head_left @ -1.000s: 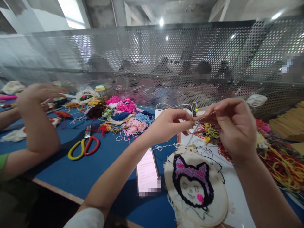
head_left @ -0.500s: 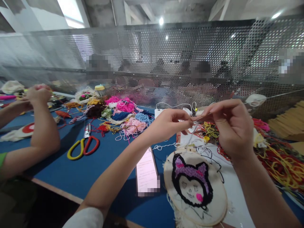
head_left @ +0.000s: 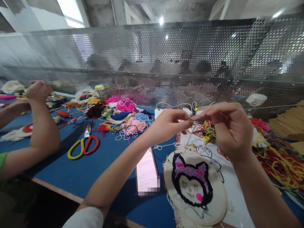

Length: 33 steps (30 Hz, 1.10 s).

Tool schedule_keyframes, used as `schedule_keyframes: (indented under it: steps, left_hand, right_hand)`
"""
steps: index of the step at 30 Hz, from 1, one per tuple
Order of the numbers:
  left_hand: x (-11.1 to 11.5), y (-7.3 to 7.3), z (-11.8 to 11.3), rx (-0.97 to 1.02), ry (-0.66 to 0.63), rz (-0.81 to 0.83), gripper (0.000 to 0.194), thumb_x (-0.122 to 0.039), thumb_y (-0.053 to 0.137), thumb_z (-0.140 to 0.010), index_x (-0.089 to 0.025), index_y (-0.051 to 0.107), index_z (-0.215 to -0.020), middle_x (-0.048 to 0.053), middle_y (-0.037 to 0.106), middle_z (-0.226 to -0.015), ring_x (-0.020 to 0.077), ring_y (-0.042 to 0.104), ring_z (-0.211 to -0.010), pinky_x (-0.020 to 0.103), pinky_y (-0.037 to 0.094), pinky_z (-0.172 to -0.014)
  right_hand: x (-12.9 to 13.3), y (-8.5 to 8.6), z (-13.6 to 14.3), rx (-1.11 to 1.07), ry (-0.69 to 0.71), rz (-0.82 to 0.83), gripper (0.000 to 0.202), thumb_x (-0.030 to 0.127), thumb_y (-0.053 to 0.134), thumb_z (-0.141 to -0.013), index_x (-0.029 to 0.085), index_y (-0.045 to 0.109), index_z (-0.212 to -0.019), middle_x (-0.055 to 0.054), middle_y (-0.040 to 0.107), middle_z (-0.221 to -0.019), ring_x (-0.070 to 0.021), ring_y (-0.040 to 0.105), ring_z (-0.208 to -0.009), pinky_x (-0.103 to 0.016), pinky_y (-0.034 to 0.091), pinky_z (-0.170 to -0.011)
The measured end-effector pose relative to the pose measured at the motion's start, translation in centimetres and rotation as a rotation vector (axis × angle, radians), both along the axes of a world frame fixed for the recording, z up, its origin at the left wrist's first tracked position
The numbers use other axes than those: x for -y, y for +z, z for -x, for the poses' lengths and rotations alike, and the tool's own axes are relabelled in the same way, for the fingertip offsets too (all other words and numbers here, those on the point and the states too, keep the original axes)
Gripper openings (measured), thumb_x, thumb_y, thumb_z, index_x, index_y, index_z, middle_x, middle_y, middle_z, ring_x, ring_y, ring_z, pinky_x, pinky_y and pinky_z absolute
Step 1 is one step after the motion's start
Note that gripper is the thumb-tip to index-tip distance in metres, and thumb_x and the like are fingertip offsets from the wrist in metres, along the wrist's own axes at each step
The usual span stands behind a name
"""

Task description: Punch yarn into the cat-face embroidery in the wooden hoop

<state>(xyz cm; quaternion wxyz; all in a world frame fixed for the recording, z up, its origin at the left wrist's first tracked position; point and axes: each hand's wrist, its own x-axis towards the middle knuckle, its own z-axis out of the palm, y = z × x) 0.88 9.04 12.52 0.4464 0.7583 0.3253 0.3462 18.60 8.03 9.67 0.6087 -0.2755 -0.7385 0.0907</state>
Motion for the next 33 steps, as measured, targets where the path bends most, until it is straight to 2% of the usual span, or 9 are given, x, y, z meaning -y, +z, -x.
schedule_keyframes:
  steps: [14,22,33]
  left_hand:
    - [-0.24,-0.17,0.15,-0.034,-0.007,-0.001,0.013,-0.023,0.052,-0.083,-0.014,0.059,-0.077,-0.002,0.058,-0.064,0.0023,0.049,-0.046,0.014,0.036,-0.043]
    - [-0.35,-0.22,0.16,-0.031,-0.004,-0.018,0.012,-0.021,0.052,-0.082,-0.014,0.059,-0.075,-0.003,0.059,-0.062,0.0037,0.053,-0.049,0.015,0.04,-0.047]
    - [-0.32,-0.64,0.07,-0.087,0.054,-0.161,0.017,-0.028,0.052,-0.083,-0.014,0.059,-0.077,0.0,0.065,-0.071,0.0039,0.051,-0.047,0.017,0.037,-0.045]
  right_hand:
    - [0.04,-0.07,0.08,-0.017,-0.005,0.03,0.014,0.019,0.048,-0.09,0.029,0.057,-0.09,-0.003,0.057,-0.088,-0.0222,0.063,-0.079,-0.044,0.053,-0.073]
    - [-0.03,-0.12,-0.13,0.107,-0.044,-0.025,0.017,0.016,0.048,-0.089,0.03,0.058,-0.089,-0.002,0.062,-0.086,-0.0226,0.062,-0.083,-0.043,0.05,-0.078]
    - [-0.33,0.06,-0.26,0.333,-0.134,-0.165,0.022,0.009,0.048,-0.085,0.027,0.059,-0.09,-0.002,0.063,-0.084,-0.0204,0.061,-0.081,-0.035,0.048,-0.07]
